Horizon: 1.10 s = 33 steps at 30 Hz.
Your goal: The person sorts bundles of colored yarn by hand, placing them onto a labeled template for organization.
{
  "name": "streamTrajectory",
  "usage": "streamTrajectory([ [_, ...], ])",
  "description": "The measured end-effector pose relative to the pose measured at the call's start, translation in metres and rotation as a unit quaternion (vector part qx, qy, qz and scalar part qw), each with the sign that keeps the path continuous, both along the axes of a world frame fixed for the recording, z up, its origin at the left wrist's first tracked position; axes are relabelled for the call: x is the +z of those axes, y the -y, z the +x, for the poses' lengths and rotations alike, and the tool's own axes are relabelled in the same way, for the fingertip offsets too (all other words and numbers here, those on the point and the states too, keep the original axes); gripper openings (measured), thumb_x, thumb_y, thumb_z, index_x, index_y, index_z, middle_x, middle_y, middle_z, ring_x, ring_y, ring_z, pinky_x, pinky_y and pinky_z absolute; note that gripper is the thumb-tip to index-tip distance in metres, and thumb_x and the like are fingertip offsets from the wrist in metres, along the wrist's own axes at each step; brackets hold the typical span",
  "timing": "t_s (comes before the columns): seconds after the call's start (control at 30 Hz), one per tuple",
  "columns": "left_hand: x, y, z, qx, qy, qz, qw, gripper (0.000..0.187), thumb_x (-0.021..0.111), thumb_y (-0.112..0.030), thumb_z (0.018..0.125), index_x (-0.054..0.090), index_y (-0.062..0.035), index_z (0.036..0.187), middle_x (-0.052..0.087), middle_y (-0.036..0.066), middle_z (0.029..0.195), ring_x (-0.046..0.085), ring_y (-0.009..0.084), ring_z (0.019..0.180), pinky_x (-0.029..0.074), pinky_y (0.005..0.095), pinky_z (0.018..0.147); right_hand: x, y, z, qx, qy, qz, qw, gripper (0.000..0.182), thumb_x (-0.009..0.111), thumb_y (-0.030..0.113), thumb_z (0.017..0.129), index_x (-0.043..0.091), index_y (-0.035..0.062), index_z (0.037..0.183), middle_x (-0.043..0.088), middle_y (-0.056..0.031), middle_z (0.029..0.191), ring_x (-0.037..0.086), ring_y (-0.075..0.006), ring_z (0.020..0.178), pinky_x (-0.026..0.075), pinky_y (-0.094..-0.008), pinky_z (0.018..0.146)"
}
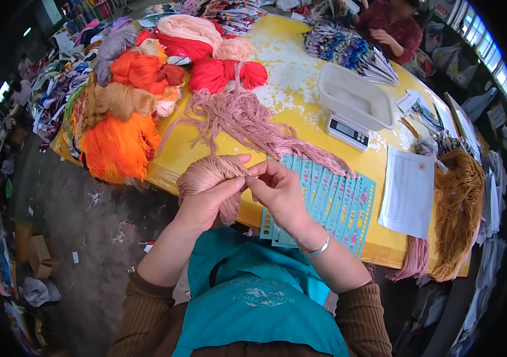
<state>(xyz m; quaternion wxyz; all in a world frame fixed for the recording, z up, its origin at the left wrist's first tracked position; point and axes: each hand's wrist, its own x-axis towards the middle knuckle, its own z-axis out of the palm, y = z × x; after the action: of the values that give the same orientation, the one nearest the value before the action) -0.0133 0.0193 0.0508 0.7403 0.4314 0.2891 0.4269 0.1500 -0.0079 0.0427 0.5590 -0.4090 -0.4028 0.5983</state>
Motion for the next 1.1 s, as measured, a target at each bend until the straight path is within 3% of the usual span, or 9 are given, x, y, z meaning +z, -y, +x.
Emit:
streamTrajectory([
  [0.1,0.001,0.005,0.002,0.013,0.005,0.009,1.0,0.042,0.058,-0.002,0.091,0.05,0.0027,0.131,0.057,0.011,0.125,0.057,0.014,0.108,0.046,0.0283,0.094,-0.005,0.003,-0.002,-0.038,0.06,0.064,0.995,0.008,0.067,0.001,0.085,0.062,0.0034,0.091,0.061,0.0029,0.076,0.049,-0.0014,0.06,0.034,-0.0178,0.048],
  [0.37,-0.004,0.001,-0.013,-0.037,0.073,-0.043,0.996,0.05,0.053,0.002,0.079,0.051,0.0064,0.129,0.062,0.012,0.111,0.06,0.0194,0.1,0.045,0.0301,0.094,0.001,0.002,0.007,0.076,-0.265,-0.112,0.955,0.009,0.065,0.002,0.083,0.058,0.0036,0.088,0.061,-0.0054,0.07,0.047,-0.0082,0.048,0.03,-0.0203,0.043],
  [0.6,0.007,0.001,-0.031,-0.053,0.112,-0.064,0.99,0.05,0.055,-0.001,0.079,0.052,0.0066,0.128,0.061,0.008,0.096,0.057,0.0131,0.086,0.045,0.0243,0.081,0.025,0.0,-0.005,0.089,-0.072,-0.107,0.988,0.008,0.063,0.009,0.089,0.06,0.0009,0.089,0.061,-0.0038,0.068,0.046,-0.0055,0.049,0.032,-0.0204,0.043],
  [0.67,0.013,0.001,-0.037,-0.013,-0.066,0.041,0.997,0.047,0.058,-0.001,0.08,0.053,0.0049,0.126,0.059,0.005,0.093,0.053,0.0077,0.079,0.043,0.0205,0.071,0.025,-0.005,-0.006,0.139,0.143,-0.01,0.98,0.013,0.062,0.015,0.093,0.064,0.0012,0.093,0.052,0.0022,0.061,0.041,-0.0041,0.048,0.029,-0.0204,0.043],
  [0.77,0.013,-0.013,-0.082,-0.11,-0.297,0.164,0.934,0.014,0.056,-0.007,0.09,0.057,-0.001,0.102,0.055,0.002,0.078,0.054,0.0079,0.067,0.042,0.0225,0.057,0.05,-0.014,-0.007,0.177,0.124,0.023,0.976,0.021,0.061,0.021,0.095,0.068,0.0014,0.093,0.049,0.0043,0.061,0.039,-0.0029,0.05,0.028,-0.02,0.044],
  [0.8,-0.01,-0.01,-0.112,-0.123,0.018,-0.04,0.991,0.017,0.054,-0.012,0.091,0.057,-0.0009,0.104,0.053,0.001,0.066,0.052,0.0092,0.057,0.039,0.024,0.051,0.061,-0.019,-0.004,0.217,0.094,0.03,0.971,0.022,0.06,0.022,0.095,0.068,0.0016,0.094,0.049,0.0042,0.061,0.039,-0.0027,0.05,0.027,-0.0198,0.044],
  [0.87,-0.073,-0.036,-0.185,-0.222,0.355,0.058,0.907,0.018,0.052,-0.021,0.096,0.053,-0.0049,0.089,0.043,-0.004,0.056,0.038,0.0061,0.041,0.03,0.0214,0.04,0.081,-0.033,0.003,0.199,0.053,0.038,0.978,0.019,0.06,0.019,0.094,0.068,0.002,0.094,0.05,0.0034,0.062,0.037,-0.0026,0.048,0.026,-0.0199,0.042],
  [0.93,-0.024,-0.016,-0.2,-0.01,0.52,-0.023,0.854,0.019,0.042,-0.015,0.1,0.053,-0.0024,0.091,0.041,-0.002,0.054,0.037,0.0079,0.043,0.033,0.0236,0.044,0.108,-0.05,0.014,0.154,0.019,0.085,0.984,0.016,0.06,0.018,0.092,0.067,0.0042,0.094,0.048,0.0052,0.059,0.032,-0.0018,0.043,0.021,-0.0197,0.038],
  [1.1,-0.167,0.02,-0.441,0.268,0.403,-0.059,0.873,0.032,0.038,-0.017,0.102,0.042,-0.0123,0.07,0.027,-0.006,0.049,0.026,0.0037,0.04,0.022,0.0199,0.038,0.196,-0.106,0.081,-0.013,0.0,0.194,0.981,0.017,0.059,0.023,0.092,0.067,0.0087,0.094,0.032,0.0112,0.054,0.023,-0.0001,0.041,0.015,-0.0196,0.039],
])
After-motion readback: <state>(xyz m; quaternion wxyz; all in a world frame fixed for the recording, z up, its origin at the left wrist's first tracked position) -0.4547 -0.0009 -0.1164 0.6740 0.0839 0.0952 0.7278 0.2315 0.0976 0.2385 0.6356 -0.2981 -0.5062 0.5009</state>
